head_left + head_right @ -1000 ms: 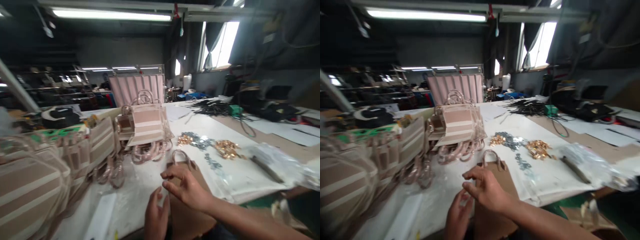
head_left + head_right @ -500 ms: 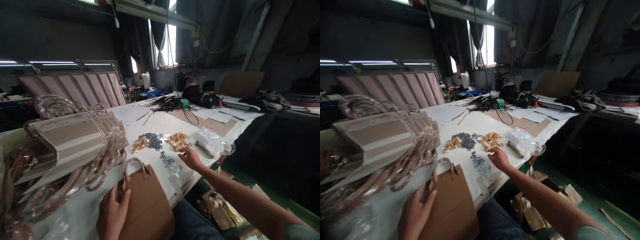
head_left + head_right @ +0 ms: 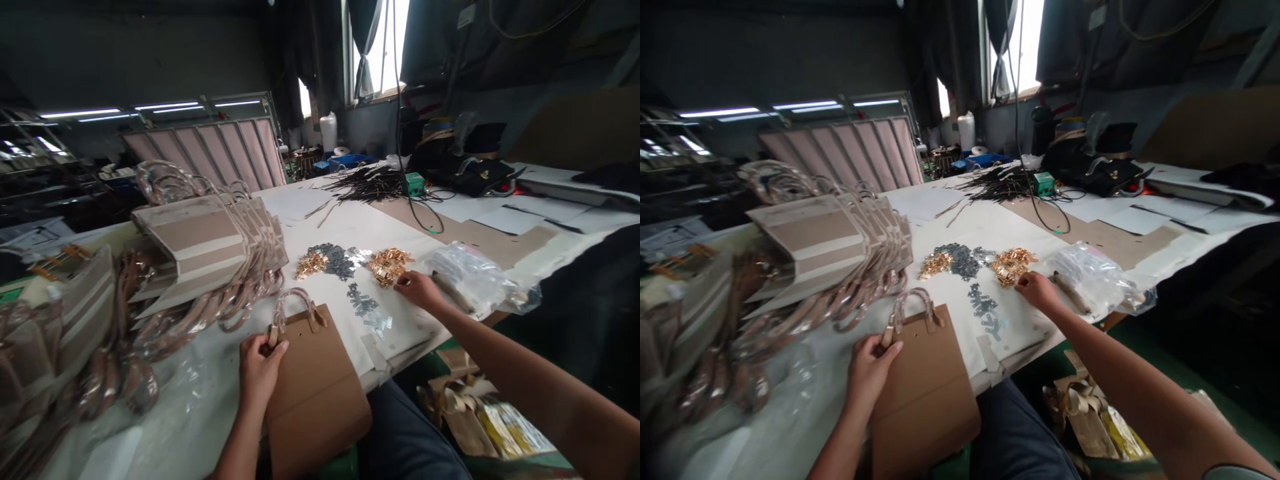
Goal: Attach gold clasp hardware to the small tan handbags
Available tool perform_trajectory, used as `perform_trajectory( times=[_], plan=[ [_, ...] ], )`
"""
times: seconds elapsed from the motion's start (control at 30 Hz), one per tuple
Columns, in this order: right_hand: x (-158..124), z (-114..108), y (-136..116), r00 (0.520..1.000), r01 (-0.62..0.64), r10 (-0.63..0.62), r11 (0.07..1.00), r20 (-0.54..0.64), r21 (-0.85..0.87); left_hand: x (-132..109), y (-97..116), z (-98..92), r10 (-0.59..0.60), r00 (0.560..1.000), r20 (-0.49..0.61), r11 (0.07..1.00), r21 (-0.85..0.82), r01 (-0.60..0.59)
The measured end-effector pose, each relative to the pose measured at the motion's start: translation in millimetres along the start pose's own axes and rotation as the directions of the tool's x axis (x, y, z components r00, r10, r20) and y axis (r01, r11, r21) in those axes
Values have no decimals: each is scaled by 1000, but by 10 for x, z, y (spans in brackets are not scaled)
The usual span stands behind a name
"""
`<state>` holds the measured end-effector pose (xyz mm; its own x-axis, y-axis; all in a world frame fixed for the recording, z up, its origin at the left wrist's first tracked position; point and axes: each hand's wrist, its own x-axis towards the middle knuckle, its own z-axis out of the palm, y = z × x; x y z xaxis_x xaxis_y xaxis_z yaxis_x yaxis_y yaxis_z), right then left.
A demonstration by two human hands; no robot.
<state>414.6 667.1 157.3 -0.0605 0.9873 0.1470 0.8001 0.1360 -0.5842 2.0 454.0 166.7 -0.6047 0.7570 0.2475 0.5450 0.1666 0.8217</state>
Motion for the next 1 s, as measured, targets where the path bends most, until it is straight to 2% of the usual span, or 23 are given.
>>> perform_trajectory(
  times=[0.23, 0.3, 0.4, 0.47, 0.53, 0.57, 0.6, 0.67, 0.77, 0.9, 0.93, 1.0],
  plan=[
    [-74, -189, -169, 998, -45, 51, 990, -41, 136, -233, 19, -170, -175, 984, -46, 972, -167, 165],
    [-184, -222, -300, 999, -29, 37, 970, -29, 242, -233, -10, -204, -250, 966, -67, 942, -246, 227],
    [-442, -174, -619, 999, -1, -17, 901, 38, 433, -191, -59, -197, -377, 922, -92, 848, -434, 304],
    [-673, -74, -928, 991, -37, -58, 757, 123, 652, -179, -76, -182, -449, 889, -91, 788, -510, 346],
    [-926, 72, -1289, 964, -153, -119, 485, 238, 861, -198, -78, -185, -484, 872, -68, 752, -542, 375],
    [-1050, 160, -1476, 943, -225, -161, 340, 292, 913, -218, -75, -196, -494, 869, -37, 729, -562, 391],
    [-1167, 258, -1661, 919, -287, -207, 234, 336, 929, -244, -69, -214, -504, 864, 3, 698, -588, 409],
    [-1368, 479, -1998, 874, -355, -291, 163, 388, 921, -306, -50, -273, -526, 846, 88, 617, -645, 451],
    [-1574, 841, -2373, 829, -396, -352, 179, 435, 900, -401, -14, -399, -564, 802, 197, 479, -713, 512],
    [-1690, 1217, -2583, 821, -340, -366, 302, 438, 891, -492, 10, -547, -579, 756, 306, 335, -756, 562],
    [-1699, 1277, -2593, 821, -313, -374, 340, 433, 887, -506, 8, -563, -576, 754, 316, 319, -762, 563],
    [-1699, 1360, -2589, 825, -261, -378, 406, 420, 876, -528, -5, -560, -568, 777, 273, 340, -781, 523]
  ],
)
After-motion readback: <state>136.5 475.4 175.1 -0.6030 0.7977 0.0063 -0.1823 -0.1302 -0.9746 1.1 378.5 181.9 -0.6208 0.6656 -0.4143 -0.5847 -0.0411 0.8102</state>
